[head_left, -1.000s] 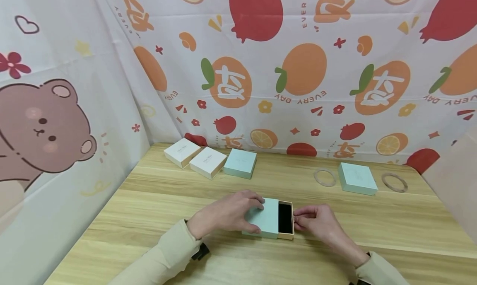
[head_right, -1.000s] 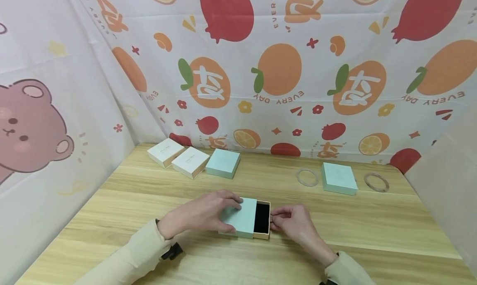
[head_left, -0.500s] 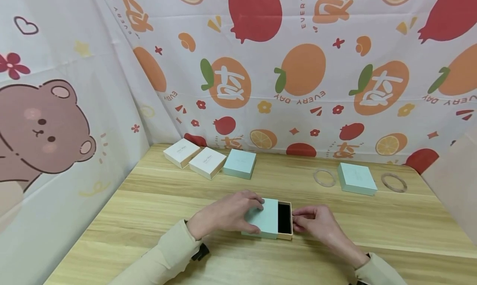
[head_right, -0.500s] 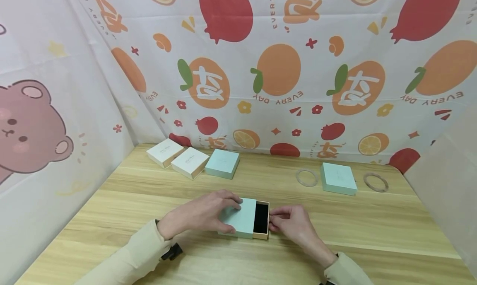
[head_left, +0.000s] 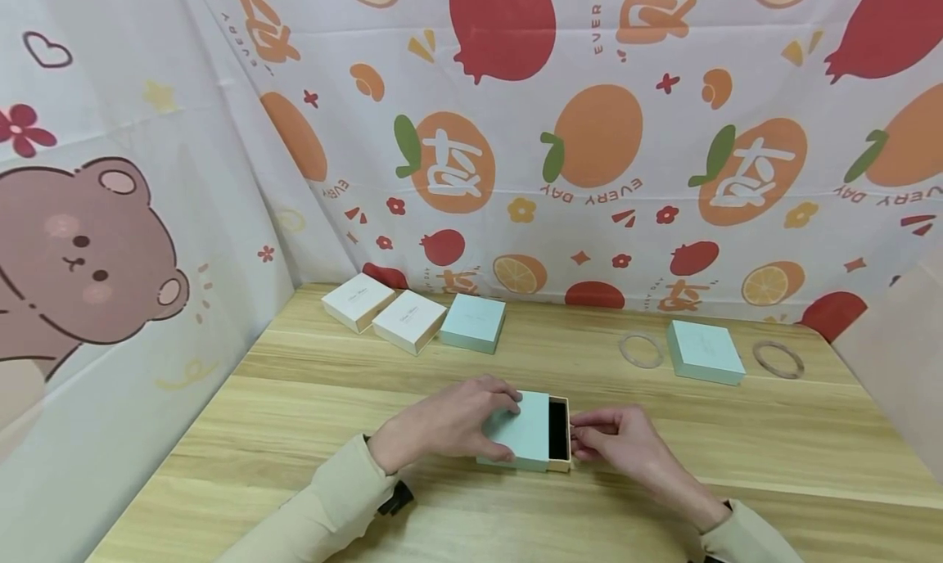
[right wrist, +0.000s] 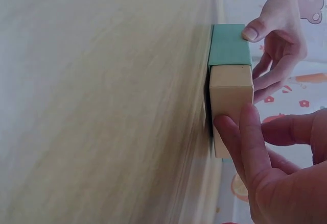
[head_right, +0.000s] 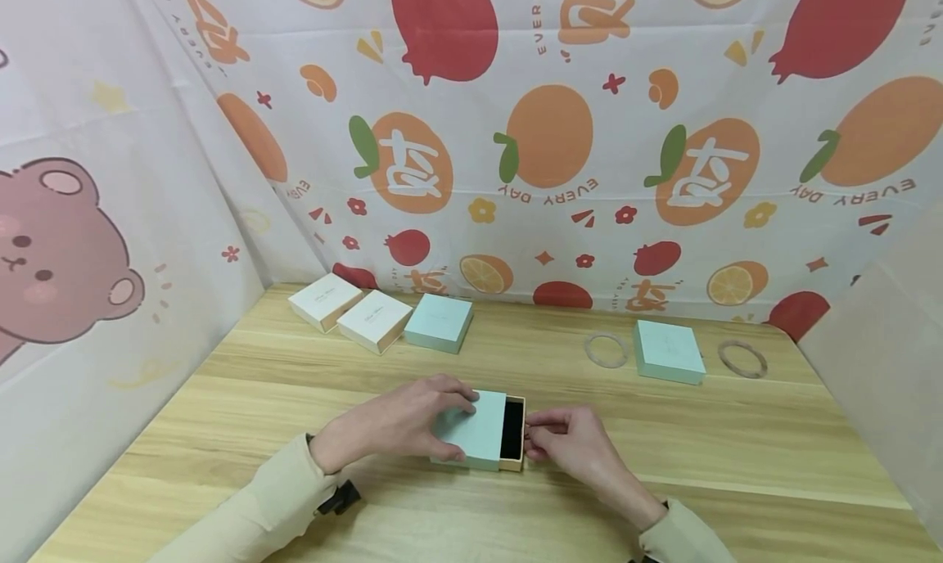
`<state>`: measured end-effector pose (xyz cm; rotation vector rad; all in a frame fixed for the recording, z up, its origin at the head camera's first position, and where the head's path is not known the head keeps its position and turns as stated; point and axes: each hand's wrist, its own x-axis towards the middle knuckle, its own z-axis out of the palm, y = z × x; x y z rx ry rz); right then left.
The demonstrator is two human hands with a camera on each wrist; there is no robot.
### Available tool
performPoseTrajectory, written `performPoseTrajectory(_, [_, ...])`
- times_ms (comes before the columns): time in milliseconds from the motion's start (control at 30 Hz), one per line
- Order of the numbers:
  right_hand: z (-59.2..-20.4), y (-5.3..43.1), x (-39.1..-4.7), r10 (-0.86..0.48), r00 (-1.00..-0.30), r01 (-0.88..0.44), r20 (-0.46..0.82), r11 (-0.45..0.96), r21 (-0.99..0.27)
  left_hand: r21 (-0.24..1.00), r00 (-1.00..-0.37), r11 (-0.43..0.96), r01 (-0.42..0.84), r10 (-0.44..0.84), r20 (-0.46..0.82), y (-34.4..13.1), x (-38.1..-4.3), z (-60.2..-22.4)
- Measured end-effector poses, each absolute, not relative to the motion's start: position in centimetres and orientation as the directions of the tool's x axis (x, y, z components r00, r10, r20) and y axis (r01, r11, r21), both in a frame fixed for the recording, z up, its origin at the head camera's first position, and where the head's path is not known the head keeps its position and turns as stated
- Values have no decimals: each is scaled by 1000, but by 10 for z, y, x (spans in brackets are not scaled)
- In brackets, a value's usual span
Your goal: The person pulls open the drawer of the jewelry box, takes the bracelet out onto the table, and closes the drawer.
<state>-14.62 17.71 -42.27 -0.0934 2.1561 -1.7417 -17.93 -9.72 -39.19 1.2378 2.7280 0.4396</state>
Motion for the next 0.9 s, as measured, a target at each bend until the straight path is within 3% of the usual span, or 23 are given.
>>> performPoseTrajectory(900, [-421, 165, -144, -414, -872, 192, -261, 201, -961, 315, -663, 629, 711, 749, 1, -98, -179, -390])
